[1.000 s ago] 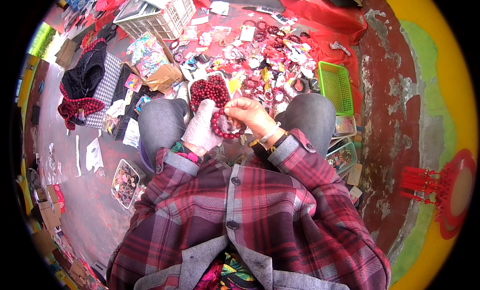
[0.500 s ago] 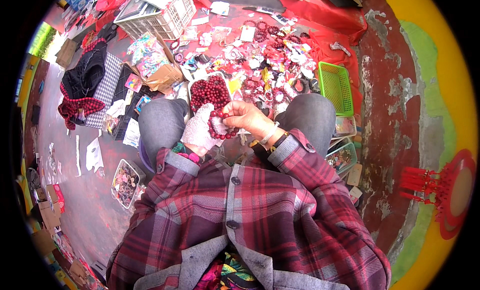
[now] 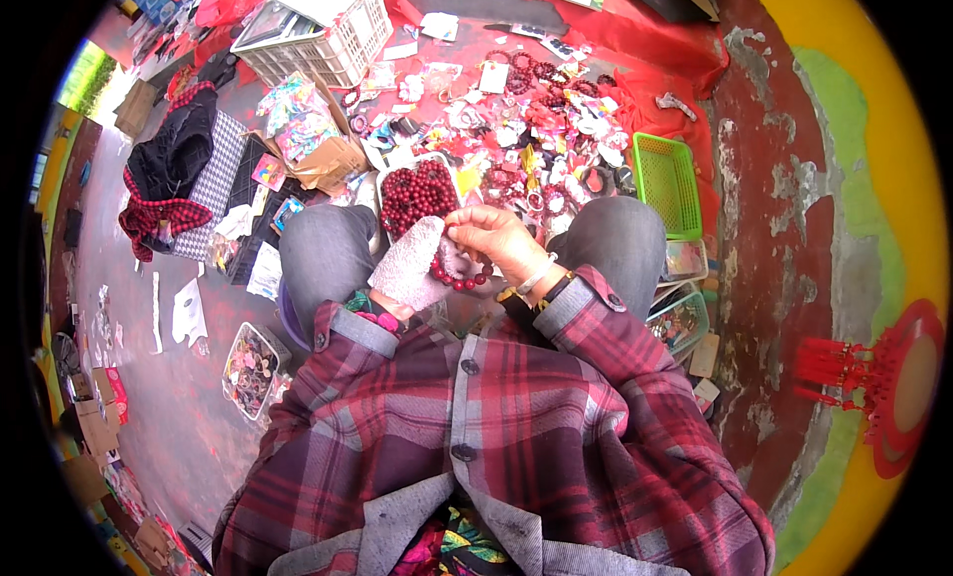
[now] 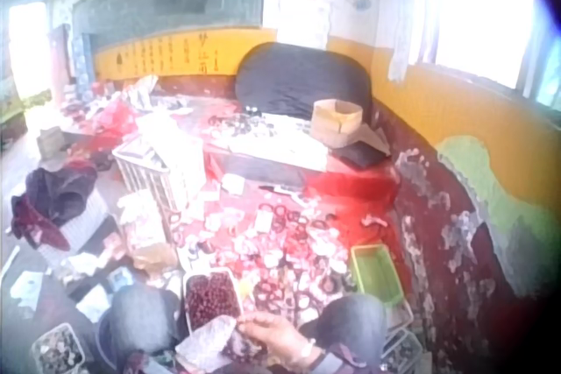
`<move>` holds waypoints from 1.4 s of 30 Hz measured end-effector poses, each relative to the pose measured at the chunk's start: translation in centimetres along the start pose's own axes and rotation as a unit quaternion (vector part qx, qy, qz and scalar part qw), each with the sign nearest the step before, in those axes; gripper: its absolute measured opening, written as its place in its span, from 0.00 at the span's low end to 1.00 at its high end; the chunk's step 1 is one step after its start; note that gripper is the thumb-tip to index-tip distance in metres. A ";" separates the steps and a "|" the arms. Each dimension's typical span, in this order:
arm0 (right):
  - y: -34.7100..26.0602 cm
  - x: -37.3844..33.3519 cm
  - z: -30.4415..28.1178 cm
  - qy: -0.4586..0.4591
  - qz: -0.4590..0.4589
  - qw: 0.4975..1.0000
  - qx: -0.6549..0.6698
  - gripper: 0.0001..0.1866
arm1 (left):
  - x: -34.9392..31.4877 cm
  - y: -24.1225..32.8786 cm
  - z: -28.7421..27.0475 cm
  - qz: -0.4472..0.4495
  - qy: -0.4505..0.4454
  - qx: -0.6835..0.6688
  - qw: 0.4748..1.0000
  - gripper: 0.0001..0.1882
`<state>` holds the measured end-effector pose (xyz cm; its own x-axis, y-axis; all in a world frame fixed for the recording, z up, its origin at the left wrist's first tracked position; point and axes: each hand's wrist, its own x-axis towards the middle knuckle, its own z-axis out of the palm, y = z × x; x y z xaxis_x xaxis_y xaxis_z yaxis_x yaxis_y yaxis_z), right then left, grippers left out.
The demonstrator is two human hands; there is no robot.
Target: The person sits on the ground and cleans a red beaded bracelet using a white cloth. They hold the bracelet in one hand and wipe it with the cloth in the other, rotating the bracelet to clean different sections.
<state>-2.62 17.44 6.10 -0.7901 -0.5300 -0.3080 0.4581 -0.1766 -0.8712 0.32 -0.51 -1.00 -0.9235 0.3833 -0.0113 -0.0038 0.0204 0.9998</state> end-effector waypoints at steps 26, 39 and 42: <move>0.1 -0.2 0.4 0.022 -0.010 1.000 0.013 0.06 | 0.1 2.2 0.3 0.036 -0.014 0.077 0.996 0.11; 1.4 0.2 0.3 -0.015 -0.014 0.999 0.027 0.07 | -0.2 -1.3 -1.5 -0.100 0.041 -0.016 0.994 0.16; 1.3 0.1 0.2 0.000 -0.012 0.998 0.054 0.08 | -0.5 2.9 -0.7 -0.083 0.041 0.006 0.996 0.19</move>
<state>-1.98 16.98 5.06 -0.8016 -0.5248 -0.2865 0.4793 -0.2775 -0.8326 0.53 -1.33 1.97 -0.9385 0.2975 -0.1753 -0.1558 0.0884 0.9838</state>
